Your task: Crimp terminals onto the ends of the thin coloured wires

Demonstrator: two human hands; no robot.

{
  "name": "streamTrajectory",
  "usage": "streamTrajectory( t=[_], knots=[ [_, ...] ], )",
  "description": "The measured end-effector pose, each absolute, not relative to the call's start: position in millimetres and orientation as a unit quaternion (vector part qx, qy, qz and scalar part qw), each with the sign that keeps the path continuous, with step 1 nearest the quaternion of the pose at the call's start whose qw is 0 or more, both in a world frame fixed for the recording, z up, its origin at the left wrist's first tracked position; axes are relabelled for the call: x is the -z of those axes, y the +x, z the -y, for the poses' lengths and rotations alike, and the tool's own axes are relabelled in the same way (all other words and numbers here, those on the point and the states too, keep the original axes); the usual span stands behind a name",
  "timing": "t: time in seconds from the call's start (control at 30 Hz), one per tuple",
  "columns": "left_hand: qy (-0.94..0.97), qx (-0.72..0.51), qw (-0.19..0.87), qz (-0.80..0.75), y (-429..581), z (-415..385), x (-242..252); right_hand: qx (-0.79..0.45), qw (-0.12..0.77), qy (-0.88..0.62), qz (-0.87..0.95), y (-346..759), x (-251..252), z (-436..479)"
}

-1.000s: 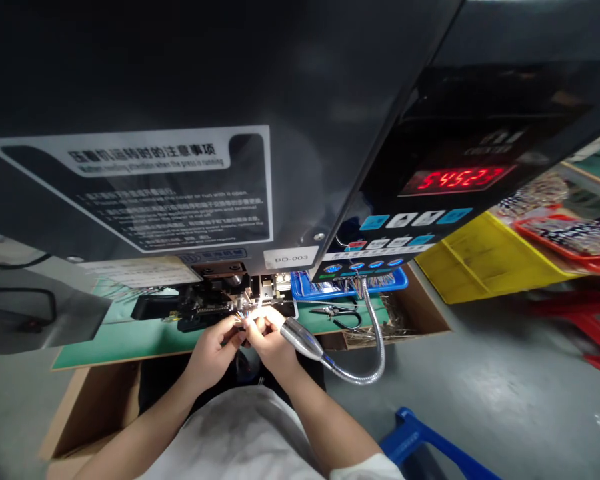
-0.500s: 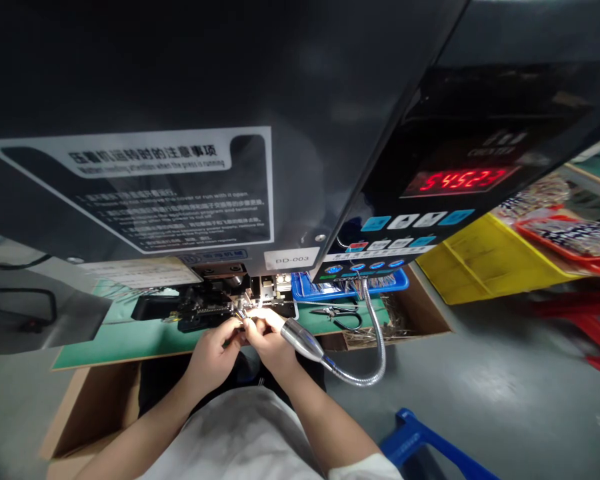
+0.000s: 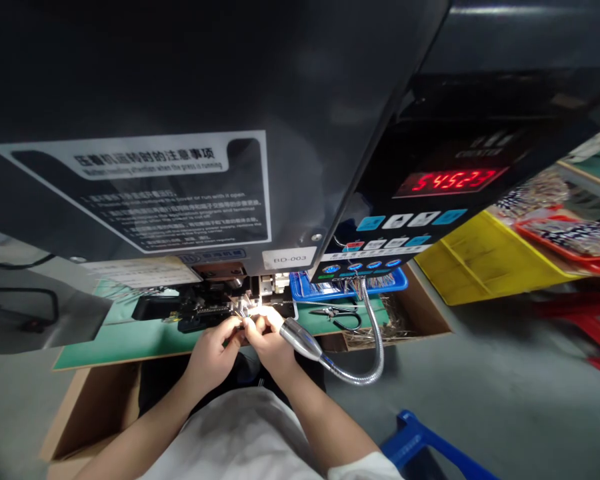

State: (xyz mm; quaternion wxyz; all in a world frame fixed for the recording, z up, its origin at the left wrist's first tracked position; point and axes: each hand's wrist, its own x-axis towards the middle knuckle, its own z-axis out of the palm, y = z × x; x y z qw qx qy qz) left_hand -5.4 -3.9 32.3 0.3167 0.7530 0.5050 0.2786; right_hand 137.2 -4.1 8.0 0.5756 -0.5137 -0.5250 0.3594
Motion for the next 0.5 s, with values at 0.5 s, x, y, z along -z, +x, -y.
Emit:
streamTrajectory(
  t=[0.5],
  knots=[
    [0.759, -0.274, 0.307, -0.505, -5.4, 5.8, -30.7, -0.326, 0.566, -0.519, 0.551, 139.7, -11.7, 2.3]
  ],
)
